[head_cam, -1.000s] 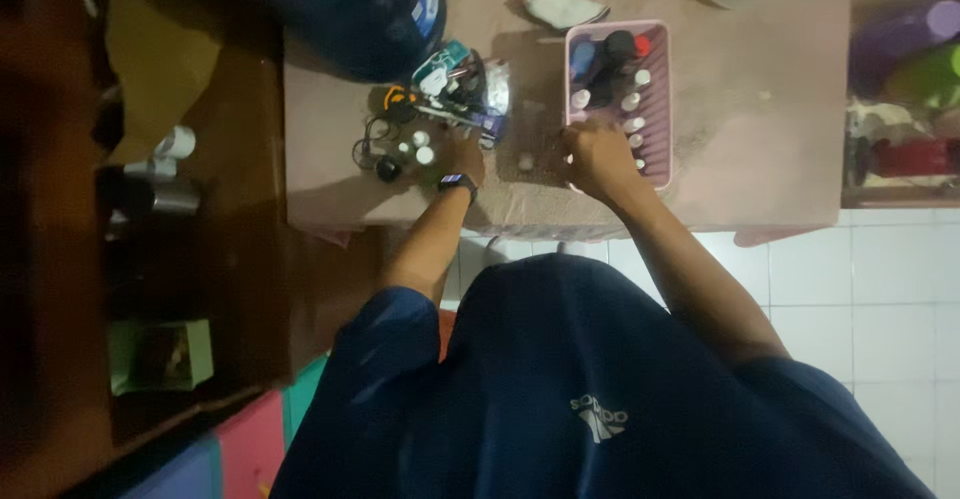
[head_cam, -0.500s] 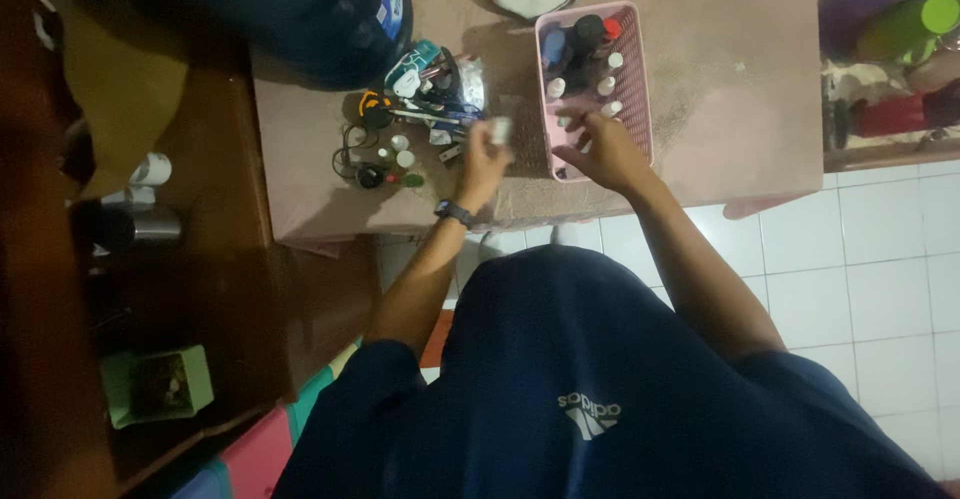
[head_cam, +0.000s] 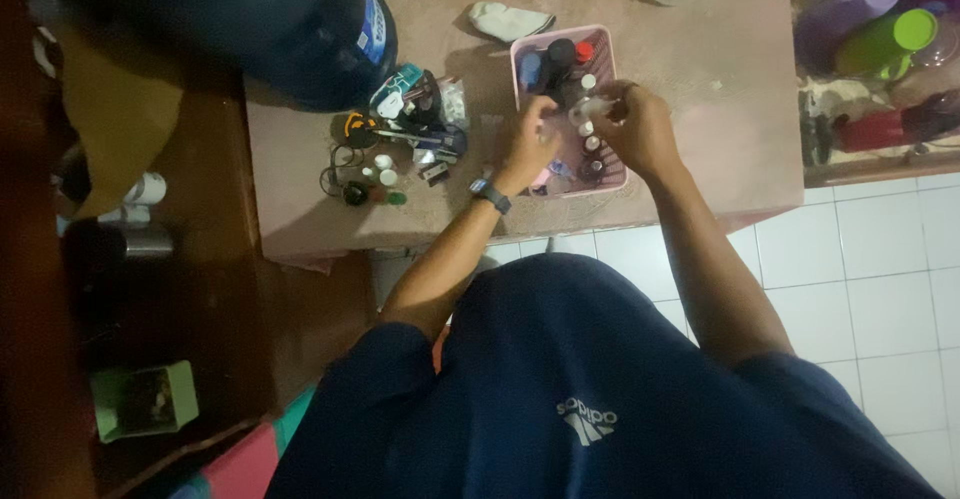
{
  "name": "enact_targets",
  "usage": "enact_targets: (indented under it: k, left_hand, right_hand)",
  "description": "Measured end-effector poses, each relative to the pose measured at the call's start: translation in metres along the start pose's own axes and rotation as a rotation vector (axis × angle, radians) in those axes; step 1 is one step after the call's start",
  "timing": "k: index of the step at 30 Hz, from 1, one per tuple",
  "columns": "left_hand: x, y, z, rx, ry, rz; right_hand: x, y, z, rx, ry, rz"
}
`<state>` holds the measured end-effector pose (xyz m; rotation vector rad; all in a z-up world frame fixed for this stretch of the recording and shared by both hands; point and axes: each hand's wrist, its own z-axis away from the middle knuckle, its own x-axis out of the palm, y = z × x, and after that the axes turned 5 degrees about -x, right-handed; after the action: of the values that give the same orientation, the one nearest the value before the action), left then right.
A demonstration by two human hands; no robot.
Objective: The person sorts various small items, including bottles, boxes, and miscellaneous objects, from a cluttered table into a pink plastic basket. The person handles items one by one, picking them up and placing them into the basket.
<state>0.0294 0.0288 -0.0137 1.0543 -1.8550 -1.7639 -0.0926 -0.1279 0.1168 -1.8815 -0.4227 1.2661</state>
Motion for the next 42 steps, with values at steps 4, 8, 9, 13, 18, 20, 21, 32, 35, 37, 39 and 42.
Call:
enact_targets:
  k: [4,8,9,13,18,20,21,32,35,37,39,42]
  left_hand:
    - [-0.019,-0.013,0.004,-0.108,0.089,-0.102]
    - [-0.043,-0.009,0.021,-0.187,0.068,-0.156]
    - [-0.046,-0.006,0.028,-0.185,0.116,-0.197]
    - [-0.054,0.005,0.036,-0.199,0.236,-0.242]
    - [-0.058,0.014,0.043,-0.196,0.238,-0.258]
    - [-0.059,0.019,0.041,-0.178,0.235,-0.295]
    - [-0.060,0.022,0.039,-0.180,0.237,-0.291]
    - [-0.049,0.037,0.050,-0.187,0.201,-0.326]
    - [-0.049,0.034,0.063,-0.230,0.228,-0.331]
    - [-0.055,0.030,0.074,-0.179,0.340,-0.377]
    - [-0.067,0.025,0.088,-0.232,0.440,-0.398]
    - [-0.109,0.016,0.116,-0.333,0.588,-0.475]
  right_hand:
    - [0.029,0.038,-0.020,-0.194,-0.073,0.321]
    - [0.068,0.073,-0.039,-0.279,-0.209,0.487]
    - [0.077,0.082,-0.041,-0.250,-0.281,0.539]
    - [0.104,0.111,-0.057,-0.222,-0.408,0.671]
    - [0.128,0.136,-0.065,-0.435,-0.325,0.775]
    - [0.133,0.140,-0.068,-0.307,-0.456,0.809]
    - [0.135,0.141,-0.069,-0.285,-0.457,0.784]
    - [0.120,0.123,-0.056,-0.407,-0.304,0.676]
    - [0.109,0.086,-0.049,-0.381,-0.259,0.603]
    - [0.101,0.058,-0.047,-0.427,-0.256,0.486]
    - [0.105,0.031,-0.047,-0.457,-0.240,0.374]
    - [0.122,0.002,-0.046,-0.456,-0.266,0.342]
